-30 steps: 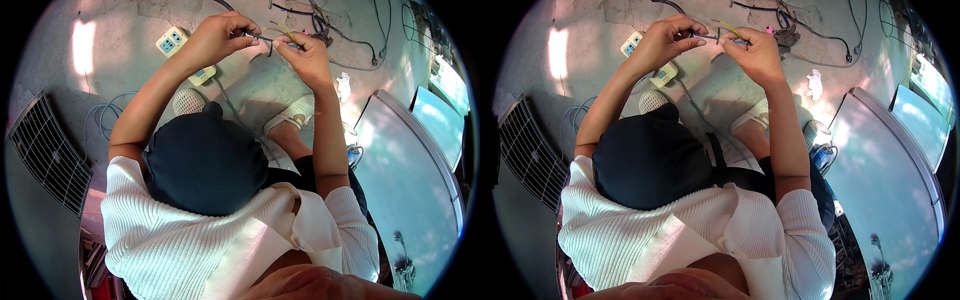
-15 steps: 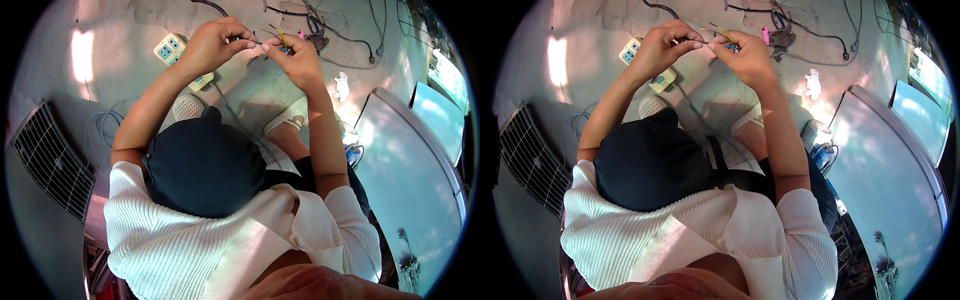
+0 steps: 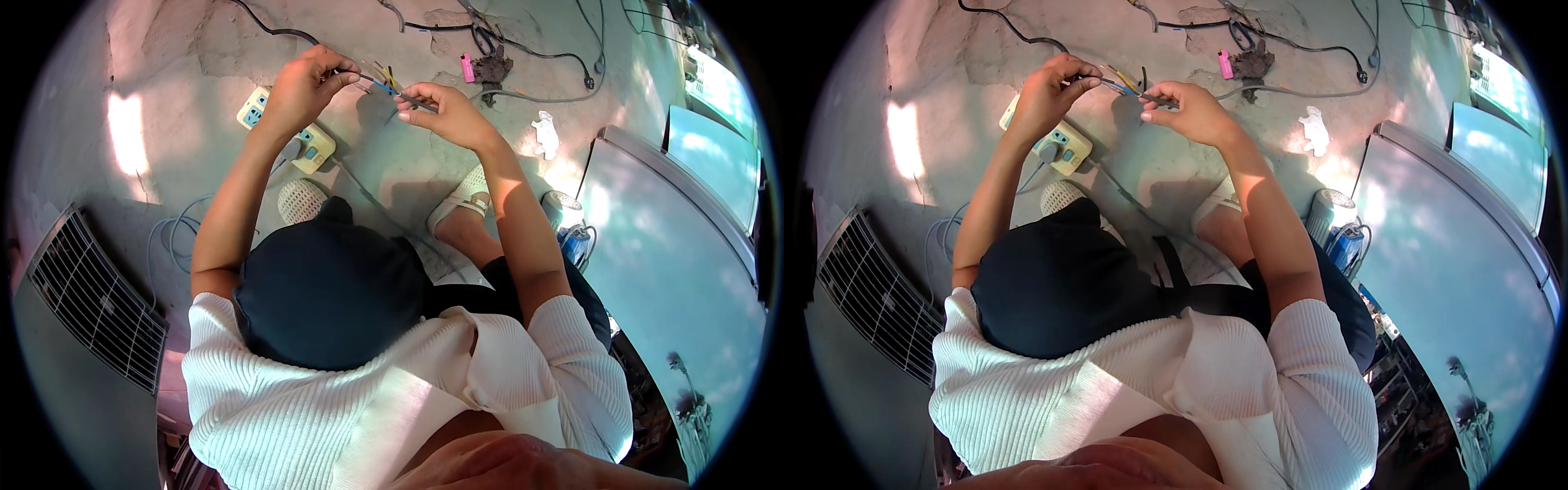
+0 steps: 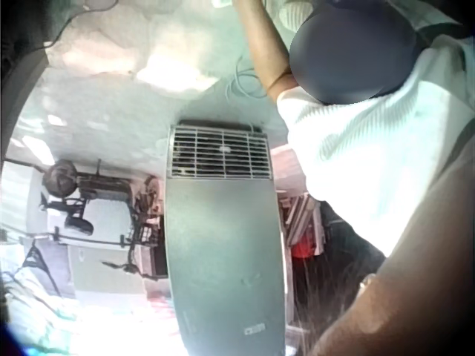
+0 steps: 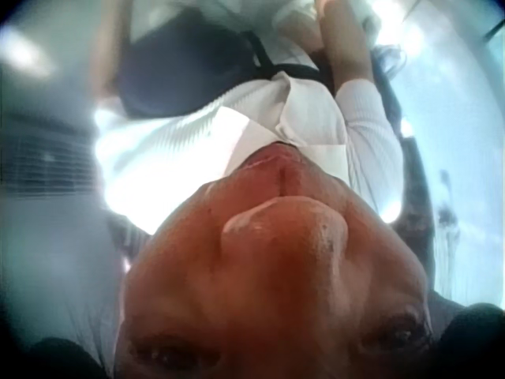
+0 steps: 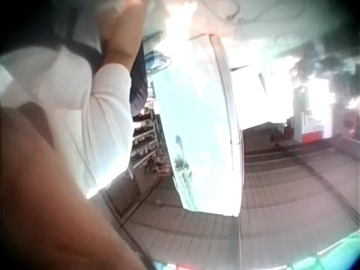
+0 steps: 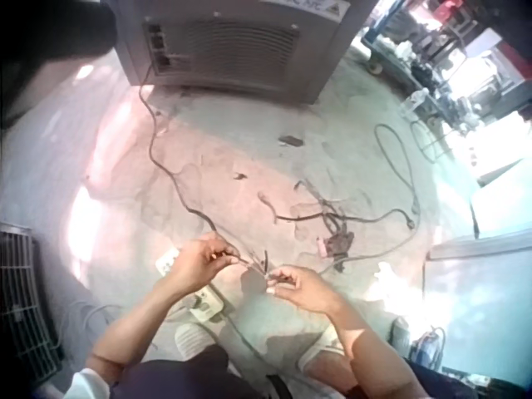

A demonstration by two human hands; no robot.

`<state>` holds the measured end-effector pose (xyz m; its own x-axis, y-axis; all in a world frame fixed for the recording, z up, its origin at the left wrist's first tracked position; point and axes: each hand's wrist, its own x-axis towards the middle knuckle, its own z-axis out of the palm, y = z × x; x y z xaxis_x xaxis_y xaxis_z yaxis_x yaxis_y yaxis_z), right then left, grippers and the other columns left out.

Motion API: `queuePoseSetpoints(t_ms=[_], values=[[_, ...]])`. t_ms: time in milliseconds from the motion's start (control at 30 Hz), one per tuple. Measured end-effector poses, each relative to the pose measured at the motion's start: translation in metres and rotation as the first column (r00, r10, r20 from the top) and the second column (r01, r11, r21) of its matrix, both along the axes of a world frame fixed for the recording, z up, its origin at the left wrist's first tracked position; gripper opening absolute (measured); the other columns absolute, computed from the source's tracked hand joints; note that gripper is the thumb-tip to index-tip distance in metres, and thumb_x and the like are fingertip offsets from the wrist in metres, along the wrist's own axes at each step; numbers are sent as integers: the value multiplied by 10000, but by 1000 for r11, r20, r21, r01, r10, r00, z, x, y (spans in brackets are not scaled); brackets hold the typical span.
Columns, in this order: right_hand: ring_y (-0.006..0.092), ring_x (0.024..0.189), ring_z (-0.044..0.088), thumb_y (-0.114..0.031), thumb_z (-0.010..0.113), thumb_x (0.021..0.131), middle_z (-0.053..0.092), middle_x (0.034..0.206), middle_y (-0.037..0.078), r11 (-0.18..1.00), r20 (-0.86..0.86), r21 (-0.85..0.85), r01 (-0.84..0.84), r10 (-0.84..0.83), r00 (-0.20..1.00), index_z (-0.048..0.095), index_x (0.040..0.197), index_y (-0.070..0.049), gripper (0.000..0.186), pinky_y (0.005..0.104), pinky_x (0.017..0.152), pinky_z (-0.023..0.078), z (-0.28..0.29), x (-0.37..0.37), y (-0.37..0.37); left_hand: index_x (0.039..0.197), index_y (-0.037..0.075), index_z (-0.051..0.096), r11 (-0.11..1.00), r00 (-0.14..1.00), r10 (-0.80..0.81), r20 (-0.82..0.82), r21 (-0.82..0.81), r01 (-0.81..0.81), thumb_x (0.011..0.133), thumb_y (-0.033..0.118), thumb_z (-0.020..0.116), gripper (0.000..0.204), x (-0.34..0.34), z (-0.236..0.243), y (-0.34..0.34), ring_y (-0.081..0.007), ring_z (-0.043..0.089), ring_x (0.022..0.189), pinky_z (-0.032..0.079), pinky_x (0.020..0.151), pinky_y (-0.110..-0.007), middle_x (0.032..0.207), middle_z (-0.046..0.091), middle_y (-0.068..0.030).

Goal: The person strips the insulation from electric wires using scissors and twists the exposed copper strands together by hand.

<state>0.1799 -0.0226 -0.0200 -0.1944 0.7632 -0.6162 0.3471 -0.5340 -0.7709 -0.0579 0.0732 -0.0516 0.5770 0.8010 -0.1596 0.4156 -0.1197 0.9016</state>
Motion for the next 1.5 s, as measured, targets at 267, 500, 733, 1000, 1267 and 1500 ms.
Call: queuePoseSetpoints(t_ms=[267,500,733,1000,1267,1500], values=[[130,889,631,-160,625,895,684,969,66,998,359,-14,64,-55,932,639,1107,-33,248,277,828,495,-52,40,-19,963,73,697,997,994,-76,-75,20,78,824,106,693,142,-5,-24,-3,-176,601,776,487,707,-301,880,601,-38],[235,828,671,-318,715,779,712,842,58,988,615,79,131,-152,774,719,857,-130,203,344,751,526,-71,0,20,969,111,692,986,990,106,96,115,-117,841,121,690,129,2,-44,-12,-173,611,777,507,699,-299,1108,556,-79],[245,884,674,-334,754,743,714,923,68,996,777,-31,89,-32,629,723,876,-140,238,372,783,533,-99,-20,33,955,120,669,888,917,395,50,234,-395,830,123,714,134,20,-39,-31,-186,601,845,509,704,-318,1038,533,-140],[232,870,680,-350,753,748,717,909,51,983,765,-103,151,-19,644,722,895,-147,253,361,784,534,-89,-23,34,1129,70,438,877,876,417,242,-360,-318,973,98,511,175,31,-49,-43,-202,694,824,526,692,-291,933,680,-107],[83,796,626,-191,671,863,695,937,33,918,101,127,375,-388,916,629,921,-79,133,218,657,469,-91,-4,27,1299,64,392,837,809,346,476,-546,-37,954,8,521,372,33,-37,-44,-197,626,1088,503,907,-291,1253,544,-136],[58,824,613,-162,641,911,689,980,42,934,-157,-1,358,-354,922,577,1047,-63,180,178,702,472,-39,-1,35,1227,65,554,835,899,232,370,-550,11,912,18,561,319,33,-55,-46,-151,565,1162,467,858,-251,1331,522,-77]])
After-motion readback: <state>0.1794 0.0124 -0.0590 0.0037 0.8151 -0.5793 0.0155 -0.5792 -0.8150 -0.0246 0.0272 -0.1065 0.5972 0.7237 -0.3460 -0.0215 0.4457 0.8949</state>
